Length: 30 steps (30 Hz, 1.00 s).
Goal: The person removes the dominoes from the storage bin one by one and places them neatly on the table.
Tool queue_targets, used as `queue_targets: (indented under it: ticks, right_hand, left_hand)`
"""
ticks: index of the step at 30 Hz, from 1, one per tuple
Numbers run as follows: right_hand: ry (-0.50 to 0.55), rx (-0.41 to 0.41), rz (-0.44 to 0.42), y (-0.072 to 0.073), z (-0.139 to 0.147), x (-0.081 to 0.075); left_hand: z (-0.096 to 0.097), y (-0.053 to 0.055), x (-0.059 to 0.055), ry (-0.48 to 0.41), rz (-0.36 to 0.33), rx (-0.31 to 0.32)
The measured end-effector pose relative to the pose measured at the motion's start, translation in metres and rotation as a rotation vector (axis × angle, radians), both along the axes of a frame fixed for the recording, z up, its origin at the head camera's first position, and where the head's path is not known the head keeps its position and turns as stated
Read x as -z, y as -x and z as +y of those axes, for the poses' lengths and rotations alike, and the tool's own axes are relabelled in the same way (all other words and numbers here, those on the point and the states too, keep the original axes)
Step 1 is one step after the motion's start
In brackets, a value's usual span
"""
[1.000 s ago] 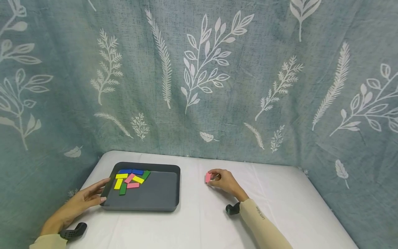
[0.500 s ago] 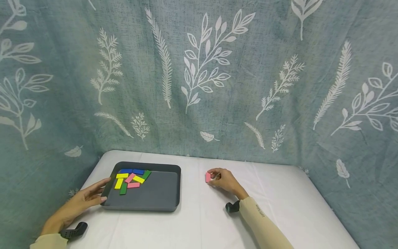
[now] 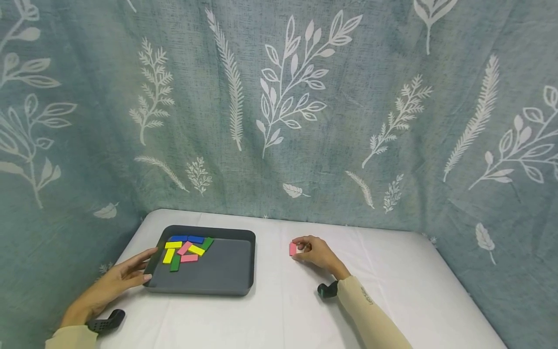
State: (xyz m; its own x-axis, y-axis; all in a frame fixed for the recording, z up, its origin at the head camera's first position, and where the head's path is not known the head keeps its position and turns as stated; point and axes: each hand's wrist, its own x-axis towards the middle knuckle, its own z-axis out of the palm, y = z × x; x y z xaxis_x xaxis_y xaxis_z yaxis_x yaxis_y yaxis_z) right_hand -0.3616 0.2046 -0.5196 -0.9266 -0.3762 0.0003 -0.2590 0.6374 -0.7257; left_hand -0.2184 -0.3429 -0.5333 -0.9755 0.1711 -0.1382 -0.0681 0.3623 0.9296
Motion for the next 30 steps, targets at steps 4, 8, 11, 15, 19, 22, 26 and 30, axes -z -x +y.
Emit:
queue_targets:
  ticks: [4, 8, 11, 15, 19, 22, 26, 30]
  right_hand:
    - [0.002, -0.013, 0.007, 0.002, 0.0, 0.0]
    - [0.025, -0.031, 0.013, 0.0, -0.001, -0.003]
    - [0.047, -0.028, 0.015, -0.004, -0.004, -0.007]
    - [0.088, -0.03, 0.035, -0.006, -0.012, -0.016]
    - [0.128, -0.056, 0.061, -0.007, -0.024, -0.027]
    - [0.142, -0.072, 0.052, -0.008, -0.034, -0.035]
    - [0.157, -0.106, 0.033, -0.008, -0.046, -0.04]
    - [0.179, -0.135, 0.017, -0.007, -0.057, -0.044]
  left_hand:
    - [0.0, -0.001, -0.001, -0.006, -0.018, -0.007]
    - [-0.001, -0.003, -0.001, -0.011, -0.02, -0.005]
    - [-0.002, -0.002, 0.0, -0.015, -0.02, 0.003]
    - [-0.003, -0.001, 0.001, -0.013, -0.018, 0.006]
    - [-0.002, 0.0, 0.0, -0.013, -0.011, -0.001]
    - [-0.002, -0.001, -0.001, -0.016, -0.012, -0.002]
    - [-0.001, -0.001, -0.002, -0.023, -0.013, 0.003]
    - [-0.002, -0.002, 0.0, -0.026, 0.012, 0.017]
